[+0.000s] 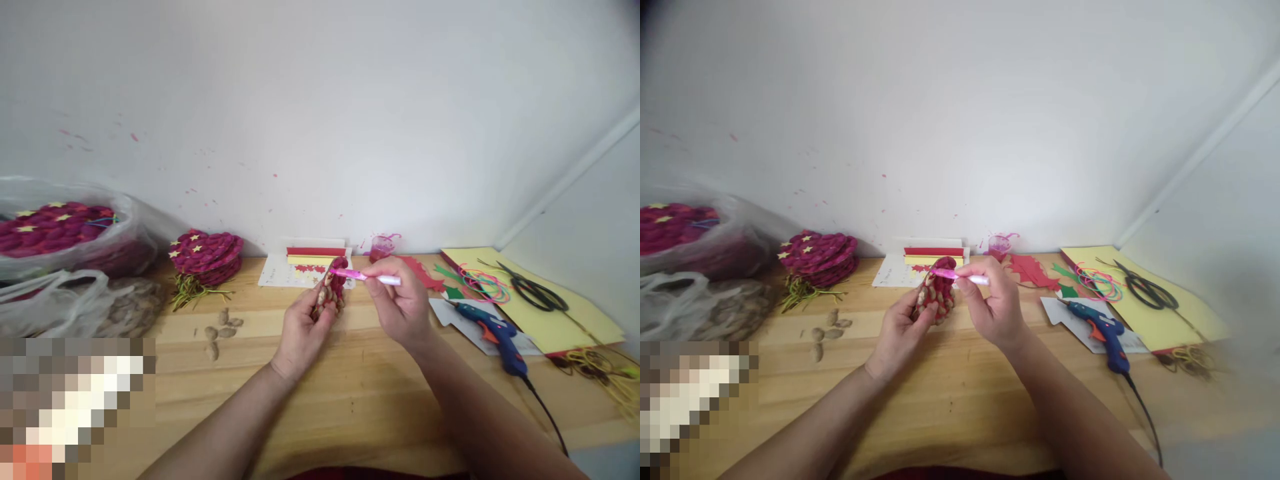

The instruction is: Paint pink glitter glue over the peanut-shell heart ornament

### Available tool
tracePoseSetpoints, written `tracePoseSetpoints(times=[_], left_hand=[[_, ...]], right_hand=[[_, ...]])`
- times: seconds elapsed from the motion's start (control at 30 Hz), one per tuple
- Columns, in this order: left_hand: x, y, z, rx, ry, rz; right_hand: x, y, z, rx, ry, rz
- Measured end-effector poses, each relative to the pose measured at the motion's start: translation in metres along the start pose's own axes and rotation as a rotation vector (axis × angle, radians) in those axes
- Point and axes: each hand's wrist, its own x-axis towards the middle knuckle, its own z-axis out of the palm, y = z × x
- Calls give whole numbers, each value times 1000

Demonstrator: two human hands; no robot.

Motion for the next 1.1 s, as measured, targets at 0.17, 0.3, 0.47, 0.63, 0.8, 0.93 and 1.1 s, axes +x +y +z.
tracePoseSetpoints(times=[0.17, 0.3, 0.47, 0.63, 0.8, 0.93, 1.1], left_hand=[[1, -5, -2, 111, 9, 50], [1, -7, -4, 154, 11, 77], [0, -6, -4, 146, -6, 62], [1, -5, -3, 102, -15, 56], [1, -3, -4, 108, -8, 61], [2, -3, -4, 116, -11, 33], [0, 3, -3, 33, -13, 22]], right_hand=[[1, -4, 0, -11, -93, -99], [2, -6, -1, 47, -62, -40], [0, -1, 0, 100, -49, 93], [2, 3, -2, 53, 28, 98], [4, 2, -4, 73, -27, 93], [3, -1, -4, 1, 20, 14], [2, -2, -2, 53, -2, 46]])
